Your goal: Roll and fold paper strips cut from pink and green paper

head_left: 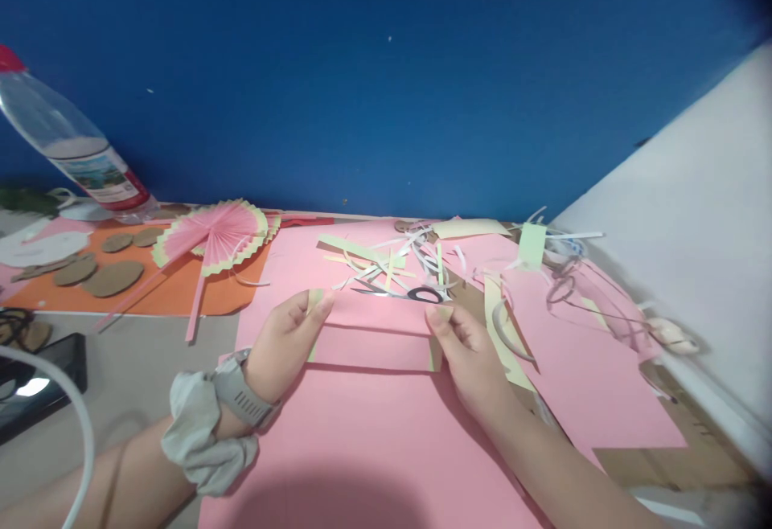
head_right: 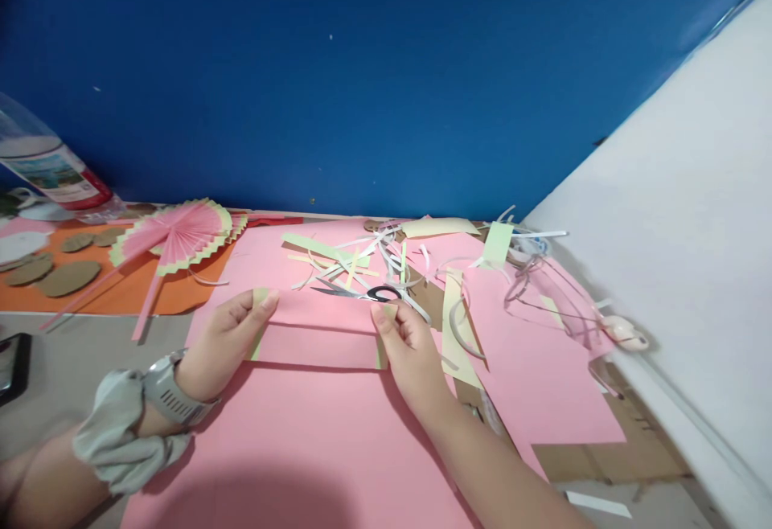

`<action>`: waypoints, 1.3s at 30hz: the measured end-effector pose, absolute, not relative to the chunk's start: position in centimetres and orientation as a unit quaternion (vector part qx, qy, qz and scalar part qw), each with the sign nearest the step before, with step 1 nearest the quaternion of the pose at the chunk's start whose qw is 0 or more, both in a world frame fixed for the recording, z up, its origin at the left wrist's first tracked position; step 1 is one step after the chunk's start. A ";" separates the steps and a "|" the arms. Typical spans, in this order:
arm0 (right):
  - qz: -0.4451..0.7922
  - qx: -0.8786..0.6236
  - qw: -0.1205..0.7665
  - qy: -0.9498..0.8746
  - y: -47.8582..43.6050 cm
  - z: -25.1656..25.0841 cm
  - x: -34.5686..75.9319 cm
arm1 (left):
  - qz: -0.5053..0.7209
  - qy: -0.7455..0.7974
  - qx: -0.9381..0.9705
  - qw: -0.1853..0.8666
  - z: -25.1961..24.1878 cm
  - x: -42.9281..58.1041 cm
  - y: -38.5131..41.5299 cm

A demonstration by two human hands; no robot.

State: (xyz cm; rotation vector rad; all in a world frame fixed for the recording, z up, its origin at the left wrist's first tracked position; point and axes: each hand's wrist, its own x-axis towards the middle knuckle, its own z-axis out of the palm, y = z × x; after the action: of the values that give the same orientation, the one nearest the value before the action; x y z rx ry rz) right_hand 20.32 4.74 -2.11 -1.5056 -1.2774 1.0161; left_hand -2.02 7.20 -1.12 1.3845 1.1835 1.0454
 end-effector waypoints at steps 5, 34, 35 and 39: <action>0.401 -0.609 0.442 -0.522 4.6 -2.0 20.2 | 0.430 0.494 0.580 0.484 -1.2 -2.1 7.2; 0.394 -0.609 0.467 -0.506 4.6 -2.0 20.3 | 0.435 0.504 0.602 0.441 -1.5 -2.1 7.2; 0.393 -0.609 0.467 -0.506 4.6 -2.1 20.4 | 0.436 0.504 0.601 0.441 -1.5 -2.1 7.2; 0.389 -0.606 0.473 -0.508 4.6 -2.3 20.5 | 0.441 0.503 0.597 0.443 -1.4 -2.1 7.1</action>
State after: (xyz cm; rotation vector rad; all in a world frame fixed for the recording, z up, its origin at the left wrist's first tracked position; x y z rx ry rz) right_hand 20.47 4.59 -2.32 -1.4827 -1.2423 0.9518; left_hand -2.06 7.07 -1.35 1.4814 1.2477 1.0939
